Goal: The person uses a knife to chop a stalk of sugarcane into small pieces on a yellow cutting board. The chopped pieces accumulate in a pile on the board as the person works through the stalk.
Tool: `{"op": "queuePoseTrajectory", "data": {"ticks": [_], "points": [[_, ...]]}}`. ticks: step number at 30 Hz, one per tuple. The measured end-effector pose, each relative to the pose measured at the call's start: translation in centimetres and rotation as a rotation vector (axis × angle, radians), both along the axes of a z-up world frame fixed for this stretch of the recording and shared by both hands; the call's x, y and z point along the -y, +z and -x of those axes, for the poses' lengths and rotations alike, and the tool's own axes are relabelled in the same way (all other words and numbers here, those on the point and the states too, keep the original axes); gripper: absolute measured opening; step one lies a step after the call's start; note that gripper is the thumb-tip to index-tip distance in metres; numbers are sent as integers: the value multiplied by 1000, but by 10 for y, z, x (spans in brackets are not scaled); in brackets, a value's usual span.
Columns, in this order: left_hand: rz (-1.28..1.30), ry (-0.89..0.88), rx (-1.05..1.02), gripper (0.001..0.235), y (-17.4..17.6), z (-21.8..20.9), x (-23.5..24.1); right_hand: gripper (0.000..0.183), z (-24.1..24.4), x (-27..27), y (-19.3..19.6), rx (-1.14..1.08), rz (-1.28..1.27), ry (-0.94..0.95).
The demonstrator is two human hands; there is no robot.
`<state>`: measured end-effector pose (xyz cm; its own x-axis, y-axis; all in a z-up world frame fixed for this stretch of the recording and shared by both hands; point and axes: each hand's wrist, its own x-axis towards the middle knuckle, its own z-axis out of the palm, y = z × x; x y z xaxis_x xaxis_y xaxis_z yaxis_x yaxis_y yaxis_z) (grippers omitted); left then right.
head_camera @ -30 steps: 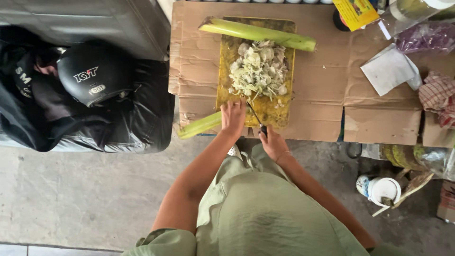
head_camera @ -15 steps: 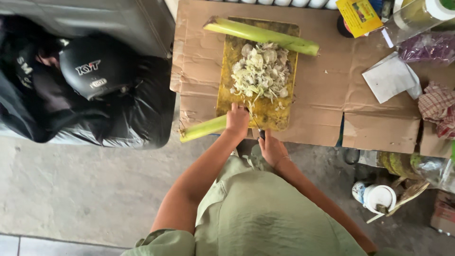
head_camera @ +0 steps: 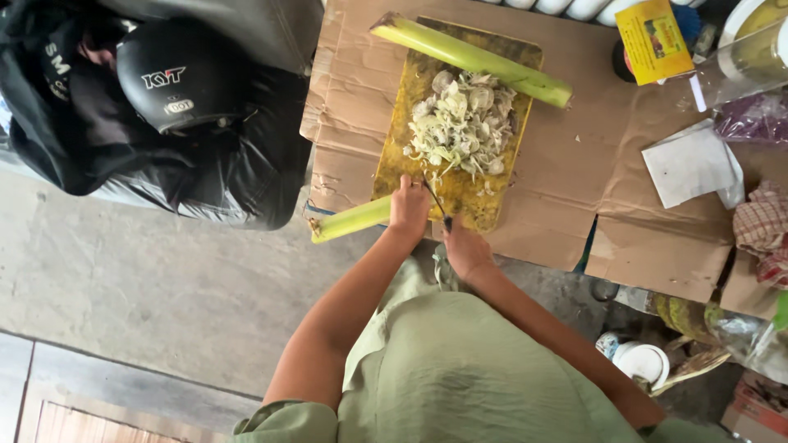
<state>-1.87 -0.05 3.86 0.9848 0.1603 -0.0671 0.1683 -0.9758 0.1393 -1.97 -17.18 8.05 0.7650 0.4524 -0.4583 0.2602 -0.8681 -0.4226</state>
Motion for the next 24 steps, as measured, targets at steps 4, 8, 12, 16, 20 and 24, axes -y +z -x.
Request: {"op": "queuePoseTrajectory", "data": {"ticks": [4, 8, 12, 16, 20, 24], "points": [[3, -5, 16, 18, 2, -1, -1, 33, -19, -22, -16, 23, -35, -6], [-21, -14, 65, 18, -1, 1, 4, 34, -14, -2, -12, 7, 1, 48], [91, 21, 102, 21, 9, 2, -3, 35, -10, -4, -25, 20, 66, 45], [81, 24, -50, 30, 25, -5, -5, 32, -34, -22, -60, 9, -7, -4], [90, 9, -57, 37, 26, -5, -6, 39, -22, 2, -56, -6, 54, 11], [67, 10, 6, 44, 6, -3, -6, 41, -13, 13, -61, 13, 65, 18]]}}
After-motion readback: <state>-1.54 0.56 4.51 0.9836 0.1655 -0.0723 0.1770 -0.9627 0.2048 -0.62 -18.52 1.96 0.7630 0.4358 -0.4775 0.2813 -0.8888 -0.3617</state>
